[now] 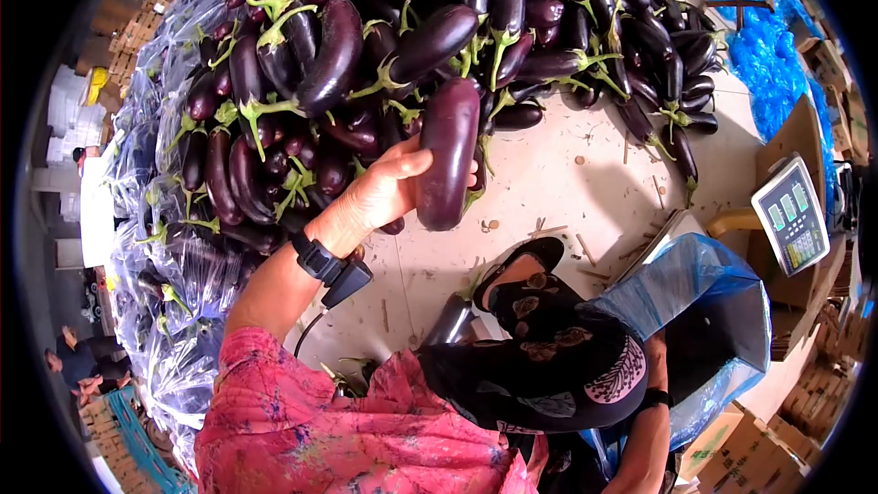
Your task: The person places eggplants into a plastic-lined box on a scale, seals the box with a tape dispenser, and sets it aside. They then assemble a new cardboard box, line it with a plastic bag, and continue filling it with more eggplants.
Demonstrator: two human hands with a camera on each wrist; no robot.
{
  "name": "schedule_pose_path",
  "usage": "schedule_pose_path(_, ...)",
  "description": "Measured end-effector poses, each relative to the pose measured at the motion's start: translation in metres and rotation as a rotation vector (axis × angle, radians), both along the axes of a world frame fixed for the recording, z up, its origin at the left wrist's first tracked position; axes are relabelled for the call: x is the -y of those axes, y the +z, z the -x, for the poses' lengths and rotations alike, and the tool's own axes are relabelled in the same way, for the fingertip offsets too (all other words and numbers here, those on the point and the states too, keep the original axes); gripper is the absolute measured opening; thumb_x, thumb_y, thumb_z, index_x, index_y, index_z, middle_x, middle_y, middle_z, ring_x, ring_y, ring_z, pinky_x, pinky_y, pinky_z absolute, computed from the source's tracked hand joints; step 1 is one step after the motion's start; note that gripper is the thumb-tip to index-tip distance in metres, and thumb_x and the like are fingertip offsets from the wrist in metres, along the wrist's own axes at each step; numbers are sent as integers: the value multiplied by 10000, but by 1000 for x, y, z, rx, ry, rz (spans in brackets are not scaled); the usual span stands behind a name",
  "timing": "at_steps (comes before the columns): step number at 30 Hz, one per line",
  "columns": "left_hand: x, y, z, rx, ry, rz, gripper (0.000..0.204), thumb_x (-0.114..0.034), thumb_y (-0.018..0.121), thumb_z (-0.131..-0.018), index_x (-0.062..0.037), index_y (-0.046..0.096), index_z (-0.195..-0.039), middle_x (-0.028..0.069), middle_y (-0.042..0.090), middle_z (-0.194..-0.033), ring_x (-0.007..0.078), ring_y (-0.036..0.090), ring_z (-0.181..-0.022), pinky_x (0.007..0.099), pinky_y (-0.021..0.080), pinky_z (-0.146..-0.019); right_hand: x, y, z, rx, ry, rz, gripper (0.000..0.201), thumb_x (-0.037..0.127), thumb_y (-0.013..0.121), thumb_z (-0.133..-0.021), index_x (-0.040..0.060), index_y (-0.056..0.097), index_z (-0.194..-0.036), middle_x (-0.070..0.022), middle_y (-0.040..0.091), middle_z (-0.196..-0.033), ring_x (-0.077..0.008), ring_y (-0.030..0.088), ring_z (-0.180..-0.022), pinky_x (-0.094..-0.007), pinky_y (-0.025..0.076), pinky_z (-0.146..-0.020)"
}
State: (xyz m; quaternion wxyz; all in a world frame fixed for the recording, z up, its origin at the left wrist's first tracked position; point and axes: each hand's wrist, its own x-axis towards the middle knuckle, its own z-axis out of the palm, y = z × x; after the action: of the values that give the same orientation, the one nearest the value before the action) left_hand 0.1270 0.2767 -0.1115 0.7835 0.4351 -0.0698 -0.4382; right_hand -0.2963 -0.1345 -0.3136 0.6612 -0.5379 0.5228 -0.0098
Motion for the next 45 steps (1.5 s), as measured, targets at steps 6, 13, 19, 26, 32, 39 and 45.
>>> schedule_pose_path(6,-10,-8,11,-140,12,102,928,-666,626,-871,39,410,-1435,219,613,-1253,332,653,-1084,477,518,-983,2,1,4,-30,23,9,601,262,627,-960,116,354,-1475,-158,551,-1387,-310,562,-1259,-429,494,-1022)
schedule_pose_path(13,-11,-11,15,-357,75,126,758,-620,481,-973,40,493,-1347,230,643,-1164,352,657,-1038,479,528,-941,5,1,8,-61,44,24,619,278,629,-958,111,343,-1482,-166,547,-1395,-315,557,-1268,-425,489,-1026)
schedule_pose_path(19,-26,-40,33,-312,-10,40,731,-534,617,-936,32,476,-1377,229,628,-1233,336,651,-1103,483,513,-1001,11,3,13,-83,78,38,635,292,631,-956,108,334,-1487,-173,543,-1402,-318,553,-1275,-421,485,-1030)
schedule_pose_path(26,-110,-122,106,-150,-142,-661,610,-268,677,-907,-26,457,-1421,87,613,-1219,189,639,-1046,344,535,-936,13,4,16,-85,84,62,655,307,633,-954,103,324,-1494,-182,538,-1410,-322,548,-1283,-416,481,-1034)
schedule_pose_path(32,-244,-243,235,428,-931,-1103,464,-281,744,-819,-46,651,-1209,131,719,-1045,276,676,-969,395,534,-822,12,5,19,-89,100,83,671,321,635,-953,100,315,-1500,-189,534,-1416,-326,544,-1290,-412,477,-1038)
schedule_pose_path(39,-139,-218,145,942,-132,-1120,431,-206,673,-872,-6,596,-1246,175,690,-1067,367,664,-1009,439,517,-919,13,5,19,-108,120,113,691,337,637,-951,96,305,-1507,-197,529,-1424,-330,539,-1299,-408,472,-1042)
schedule_pose_path(45,7,-186,7,901,454,-1263,872,-355,829,-753,-16,371,-1413,292,478,-1307,443,510,-1191,488,461,-991,18,-5,17,-118,134,143,708,350,638,-949,92,296,-1513,-204,525,-1431,-333,535,-1306,-404,469,-1046)
